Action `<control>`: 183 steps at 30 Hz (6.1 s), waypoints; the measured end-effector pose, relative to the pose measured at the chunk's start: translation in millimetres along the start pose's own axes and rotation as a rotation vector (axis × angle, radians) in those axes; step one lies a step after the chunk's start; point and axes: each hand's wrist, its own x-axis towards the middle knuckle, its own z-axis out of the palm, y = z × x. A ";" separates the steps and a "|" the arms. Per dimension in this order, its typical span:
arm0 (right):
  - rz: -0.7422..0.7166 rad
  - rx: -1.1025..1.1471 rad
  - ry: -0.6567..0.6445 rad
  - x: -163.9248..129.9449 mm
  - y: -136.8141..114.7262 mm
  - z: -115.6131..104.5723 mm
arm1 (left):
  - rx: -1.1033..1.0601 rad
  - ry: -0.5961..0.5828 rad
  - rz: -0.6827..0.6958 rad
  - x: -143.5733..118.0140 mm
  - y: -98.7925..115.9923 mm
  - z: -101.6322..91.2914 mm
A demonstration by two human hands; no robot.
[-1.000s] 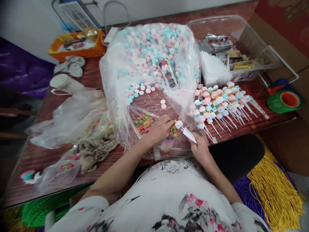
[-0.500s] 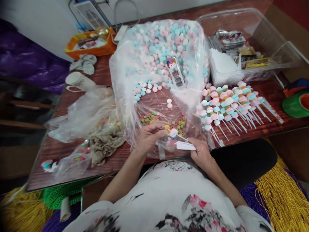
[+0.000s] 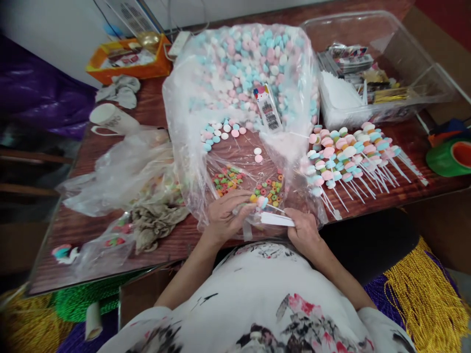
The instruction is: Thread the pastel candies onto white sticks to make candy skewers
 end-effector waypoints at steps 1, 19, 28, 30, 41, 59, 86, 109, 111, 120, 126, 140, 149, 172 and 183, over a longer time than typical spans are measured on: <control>0.006 0.055 -0.012 0.5 -1.7 0.8 | -0.062 0.009 -0.035 -0.3 0.9 -0.4; -0.049 -0.115 -0.063 -0.8 -8.6 -0.6 | -0.907 0.071 -0.765 0.6 -3.2 13.8; -0.074 -0.347 -0.120 3.0 -9.4 -6.4 | -0.608 0.030 -0.554 -1.8 -11.7 6.2; -0.090 -0.369 -0.118 3.4 -7.8 -6.9 | -0.527 0.012 -0.497 -1.6 -12.6 4.1; -0.159 -0.133 0.100 -2.4 5.7 4.0 | -0.446 0.110 -0.404 -12.1 -5.8 21.0; -0.144 0.039 -0.011 15.2 -25.6 8.5 | -1.044 0.116 -0.856 -11.6 13.9 46.4; -0.131 0.143 0.074 20.4 15.8 9.1 | 0.301 -0.268 -0.187 135.4 -111.2 11.0; -0.124 0.160 0.148 20.9 15.9 5.9 | 0.108 -0.342 -0.179 128.4 -96.6 16.5; -0.086 0.184 0.179 21.4 13.0 2.2 | -0.226 -0.194 -0.361 108.6 -74.1 8.2; -0.063 0.192 0.044 19.6 -9.9 -1.9 | -1.053 0.139 -0.817 27.4 6.6 6.3; -0.020 -0.007 -0.012 15.7 -13.1 -0.8 | -0.996 0.158 -0.775 12.9 10.0 11.8; -0.096 -0.412 -0.165 12.2 -27.4 -15.2 | -0.621 0.114 -0.521 1.2 -6.8 0.5; -0.060 0.123 -0.113 14.0 -26.9 7.6 | -1.073 0.377 -0.834 -5.7 3.2 31.0; -0.140 -0.086 -0.025 7.5 -16.5 10.1 | -1.015 0.553 -0.672 -1.1 -15.7 11.7; -0.177 -0.157 -0.040 8.5 -11.7 7.8 | -1.049 0.378 -0.900 -2.4 -18.9 6.1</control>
